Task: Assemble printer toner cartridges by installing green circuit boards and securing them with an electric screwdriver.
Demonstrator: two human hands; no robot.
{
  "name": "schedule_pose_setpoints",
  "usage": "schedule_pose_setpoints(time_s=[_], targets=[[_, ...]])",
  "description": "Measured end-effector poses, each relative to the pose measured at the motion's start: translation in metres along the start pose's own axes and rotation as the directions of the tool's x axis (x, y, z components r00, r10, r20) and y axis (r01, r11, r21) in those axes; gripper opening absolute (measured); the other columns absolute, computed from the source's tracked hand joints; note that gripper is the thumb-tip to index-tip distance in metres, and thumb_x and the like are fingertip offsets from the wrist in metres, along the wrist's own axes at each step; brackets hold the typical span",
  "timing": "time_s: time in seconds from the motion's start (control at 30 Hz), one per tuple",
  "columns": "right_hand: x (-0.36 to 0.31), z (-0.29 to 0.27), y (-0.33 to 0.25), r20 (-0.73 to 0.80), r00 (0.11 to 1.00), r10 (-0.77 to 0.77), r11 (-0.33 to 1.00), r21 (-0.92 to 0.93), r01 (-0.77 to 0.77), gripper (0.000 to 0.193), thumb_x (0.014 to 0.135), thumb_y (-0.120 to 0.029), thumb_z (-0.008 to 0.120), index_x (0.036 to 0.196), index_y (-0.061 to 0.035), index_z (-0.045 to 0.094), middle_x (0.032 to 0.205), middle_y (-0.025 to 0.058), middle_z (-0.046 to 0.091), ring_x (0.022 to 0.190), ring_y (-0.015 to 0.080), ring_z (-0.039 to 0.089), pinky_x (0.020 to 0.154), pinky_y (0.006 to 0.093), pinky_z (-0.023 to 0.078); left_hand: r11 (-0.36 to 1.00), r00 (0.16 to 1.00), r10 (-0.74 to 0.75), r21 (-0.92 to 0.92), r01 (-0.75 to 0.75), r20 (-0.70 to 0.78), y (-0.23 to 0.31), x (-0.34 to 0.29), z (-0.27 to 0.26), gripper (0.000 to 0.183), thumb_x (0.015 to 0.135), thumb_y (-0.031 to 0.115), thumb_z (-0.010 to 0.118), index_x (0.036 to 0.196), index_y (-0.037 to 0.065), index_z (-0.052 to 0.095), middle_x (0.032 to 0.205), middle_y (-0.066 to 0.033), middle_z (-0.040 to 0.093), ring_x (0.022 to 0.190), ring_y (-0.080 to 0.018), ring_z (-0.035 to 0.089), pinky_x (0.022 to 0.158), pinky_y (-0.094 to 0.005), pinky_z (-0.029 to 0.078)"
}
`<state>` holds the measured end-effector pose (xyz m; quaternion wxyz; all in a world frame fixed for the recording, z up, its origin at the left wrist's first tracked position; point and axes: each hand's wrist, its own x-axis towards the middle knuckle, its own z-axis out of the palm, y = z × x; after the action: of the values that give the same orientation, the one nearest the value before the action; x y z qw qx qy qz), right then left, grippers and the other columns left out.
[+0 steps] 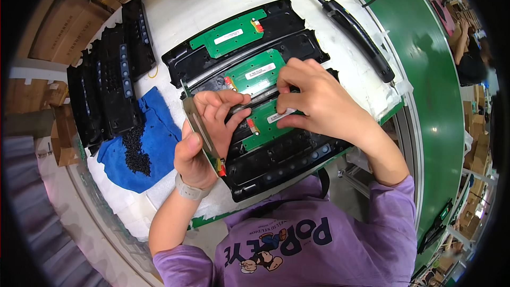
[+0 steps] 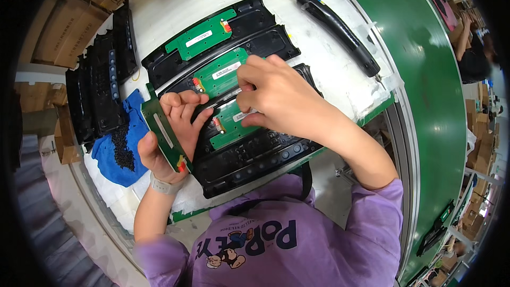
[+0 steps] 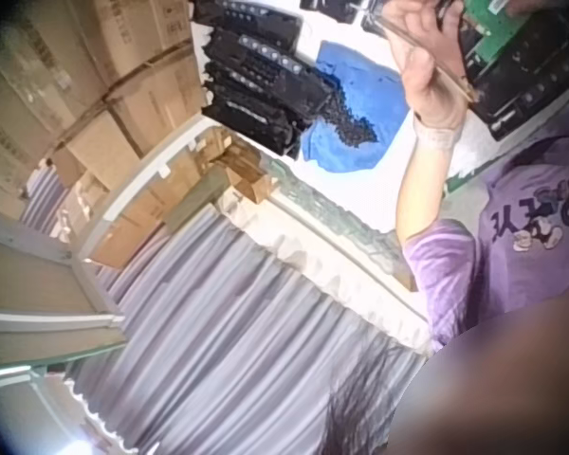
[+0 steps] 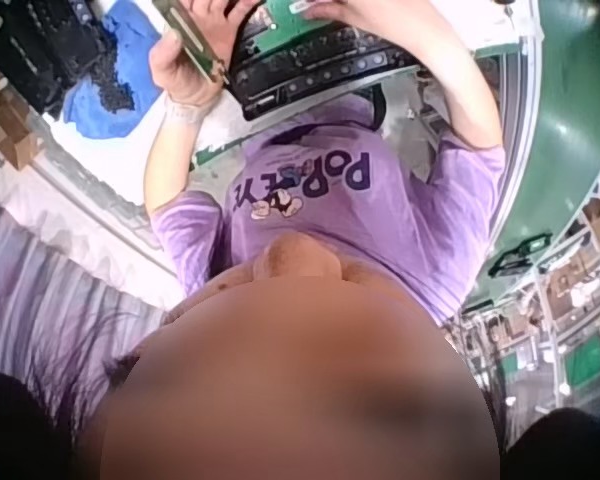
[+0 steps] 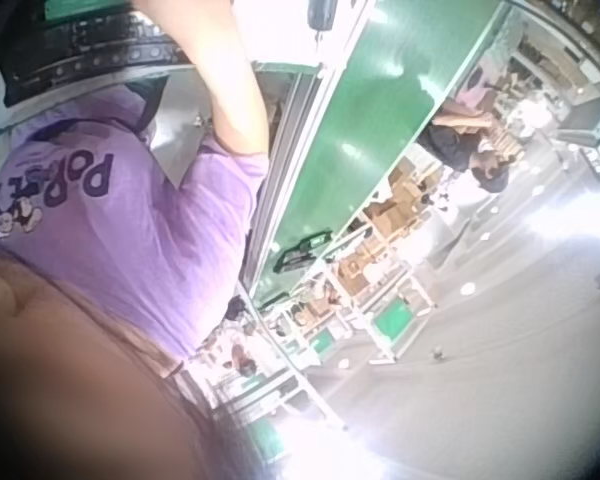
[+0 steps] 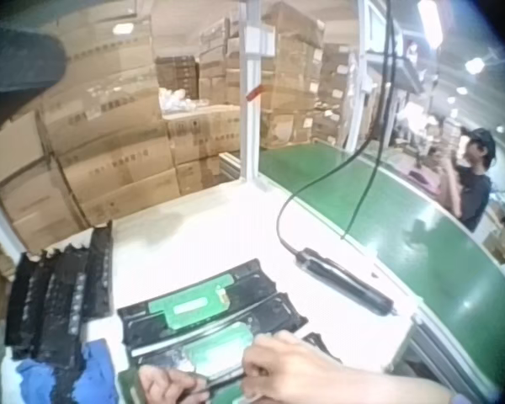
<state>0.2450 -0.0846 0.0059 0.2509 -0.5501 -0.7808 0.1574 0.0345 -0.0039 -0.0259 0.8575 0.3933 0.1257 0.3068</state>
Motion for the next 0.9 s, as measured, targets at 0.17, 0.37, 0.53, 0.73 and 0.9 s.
schedule_pose_setpoints(time_s=[0.17,0.37,0.53,0.73,0.9], targets=[[0.012,0.008,-0.019,-0.142,0.984,-0.104,0.995,-0.003,0.104,0.026,0.054,-0.011,0.074,0.077,-0.0081,0.062,0.08,0.0036,0.05,0.074,0.0222,0.052,0.062,0.0322,0.041,0.999,0.996,0.022,-0.033,-0.026,-0.091,0.004,-0.002,0.007,0.061,0.068,0.042,0.06,0.114,0.006,0.041,0.119,-0.0164,0.046,0.118,-0.0294,0.041,0.101,-0.0428,0.029],[0.056,0.022,-0.055,-0.539,0.69,-0.483,0.875,-0.258,0.41,0.012,0.07,-0.013,0.059,0.082,-0.0116,0.057,0.083,-0.0005,0.053,0.078,0.018,0.054,0.07,0.0316,0.043,0.975,0.997,-0.07,-0.212,0.063,-0.028,-0.004,-0.034,-0.005,0.08,0.068,0.046,0.05,0.133,0.003,0.029,0.124,-0.0118,0.047,0.114,-0.0229,0.047,0.096,-0.0314,0.036],[0.039,0.001,-0.06,-0.204,0.853,-0.48,0.875,-0.182,0.449,0.01,0.073,-0.017,0.056,0.078,-0.0083,0.058,0.084,0.0005,0.057,0.074,0.0166,0.055,0.067,0.0353,0.042,0.995,0.996,-0.08,-0.063,0.083,0.037,0.011,-0.03,0.02,0.083,0.066,0.044,0.055,0.132,0.001,0.029,0.127,-0.0138,0.043,0.118,-0.023,0.043,0.098,-0.0312,0.032],[-0.022,-0.011,-0.041,-0.267,0.957,-0.116,0.988,0.07,0.139,0.013,0.066,-0.007,0.068,0.078,-0.0042,0.066,0.068,0.0017,0.058,0.061,0.0174,0.053,0.069,0.0312,0.039,0.757,0.969,0.229,0.607,-0.24,0.097,0.01,-0.013,0.017,0.088,0.06,0.046,0.074,0.124,0.0,0.034,0.127,-0.016,0.038,0.119,-0.0272,0.039,0.102,-0.0386,0.027],[-0.05,0.001,-0.036,-0.116,0.992,0.043,0.986,0.167,-0.023,0.009,0.071,-0.009,0.067,0.078,-0.0043,0.065,0.067,0.0037,0.059,0.06,0.0193,0.053,0.069,0.0311,0.039,0.221,0.762,-0.021,0.747,-0.627,0.647,0.014,-0.017,0.032,0.091,0.056,0.043,0.077,0.128,0.004,0.038,0.134,-0.0207,0.033,0.122,-0.0395,0.036,0.1,-0.0482,0.028]])
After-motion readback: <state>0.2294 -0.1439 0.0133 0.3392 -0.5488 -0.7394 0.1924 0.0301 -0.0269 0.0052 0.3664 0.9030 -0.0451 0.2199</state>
